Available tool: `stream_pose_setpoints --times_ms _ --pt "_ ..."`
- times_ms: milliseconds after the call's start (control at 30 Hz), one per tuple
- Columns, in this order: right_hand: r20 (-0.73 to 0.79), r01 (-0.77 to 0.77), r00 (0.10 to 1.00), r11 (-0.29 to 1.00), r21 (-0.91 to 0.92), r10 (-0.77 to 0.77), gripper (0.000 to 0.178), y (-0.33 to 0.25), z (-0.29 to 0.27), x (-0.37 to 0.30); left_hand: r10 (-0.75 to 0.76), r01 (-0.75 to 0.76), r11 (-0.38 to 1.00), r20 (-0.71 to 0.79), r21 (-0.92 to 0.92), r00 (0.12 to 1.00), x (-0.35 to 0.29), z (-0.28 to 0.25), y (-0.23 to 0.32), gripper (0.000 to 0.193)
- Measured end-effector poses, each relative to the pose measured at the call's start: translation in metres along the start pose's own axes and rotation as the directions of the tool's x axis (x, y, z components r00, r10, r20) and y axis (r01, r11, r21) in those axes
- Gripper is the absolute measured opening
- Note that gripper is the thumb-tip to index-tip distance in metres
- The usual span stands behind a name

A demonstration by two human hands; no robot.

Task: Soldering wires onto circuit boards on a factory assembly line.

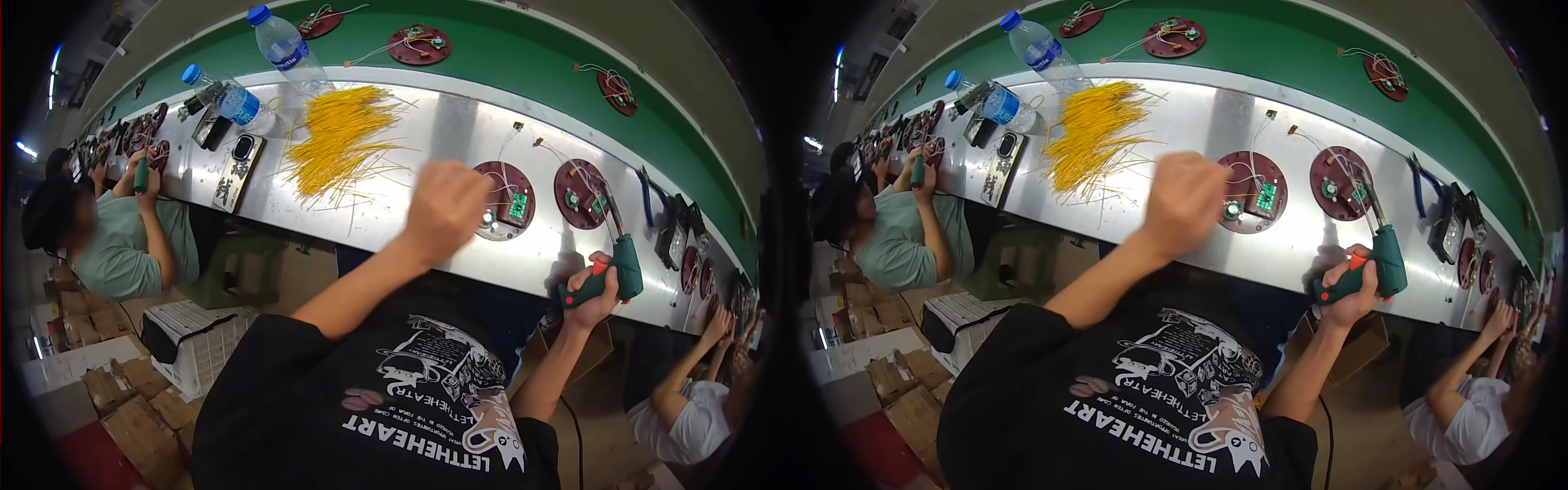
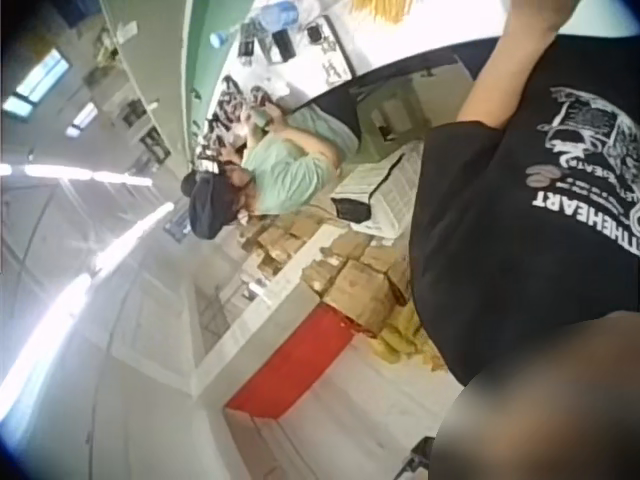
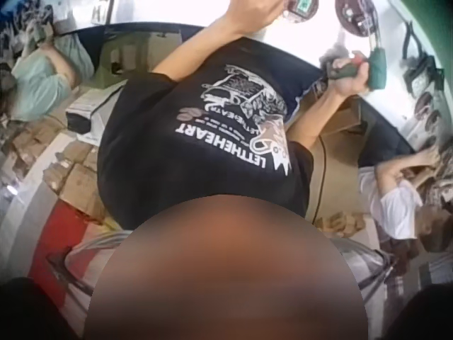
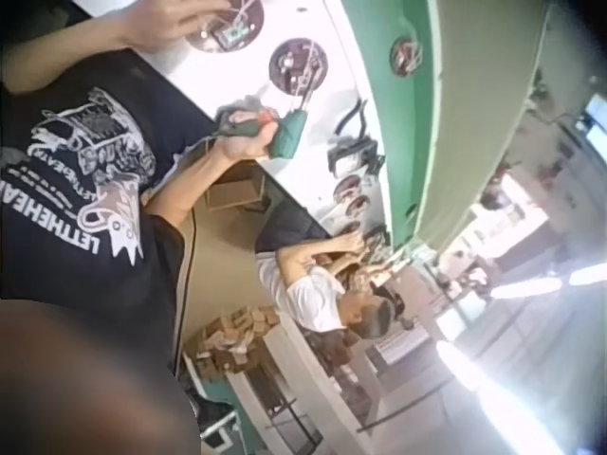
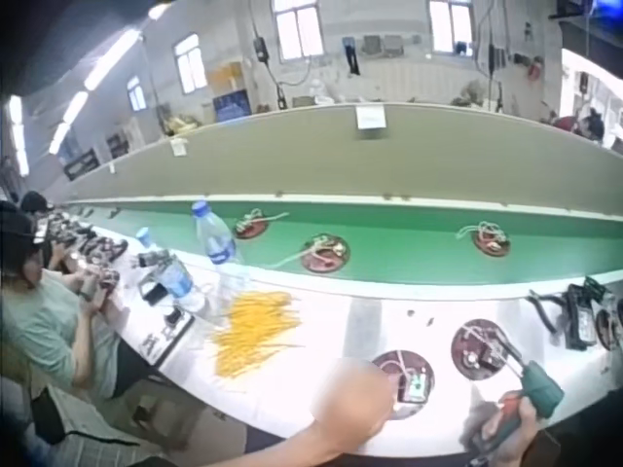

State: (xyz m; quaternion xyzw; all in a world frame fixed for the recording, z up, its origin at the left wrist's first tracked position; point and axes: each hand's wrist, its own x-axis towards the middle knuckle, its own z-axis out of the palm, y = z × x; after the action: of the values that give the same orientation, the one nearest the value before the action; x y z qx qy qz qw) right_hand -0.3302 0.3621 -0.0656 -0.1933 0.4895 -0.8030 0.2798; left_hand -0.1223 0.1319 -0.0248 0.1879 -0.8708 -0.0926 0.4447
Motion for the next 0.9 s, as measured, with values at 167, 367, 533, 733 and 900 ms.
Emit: stream_pose_setpoints --times_ms 167,367,533,733,900 --pt "-0.094 0.043 0.995 0.999 -0.029 -0.045 0.031 0.000 0.018 0.000 -0.256 0.171 0.877 0.137 0.449 0.957 0.000 -0.057 -0.075 0.012" --pt "-0.102 0.018 0.994 0.996 -0.085 -0.026 0.032 -0.001 0.023 -0.006 -0.377 0.225 0.884 0.341 0.409 0.861 -0.008 -0.071 -0.116 0.011" --pt "-0.097 -0.001 0.995 0.997 -0.083 -0.007 0.032 0.006 0.020 -0.005 -0.319 0.274 0.939 0.230 0.206 0.920 -0.004 -0.075 -0.114 0.009" --pt "-0.083 0.011 0.996 0.995 -0.102 -0.019 0.030 -0.002 0.026 0.012 -0.389 0.390 0.920 0.175 0.031 0.904 0.014 -0.068 -0.114 0.009" --pt "-0.028 -0.182 0.979 0.936 0.300 0.200 0.030 0.013 -0.019 0.002 -0.310 0.302 0.951 0.182 0.071 0.933 0.008 -0.046 -0.098 0.017"
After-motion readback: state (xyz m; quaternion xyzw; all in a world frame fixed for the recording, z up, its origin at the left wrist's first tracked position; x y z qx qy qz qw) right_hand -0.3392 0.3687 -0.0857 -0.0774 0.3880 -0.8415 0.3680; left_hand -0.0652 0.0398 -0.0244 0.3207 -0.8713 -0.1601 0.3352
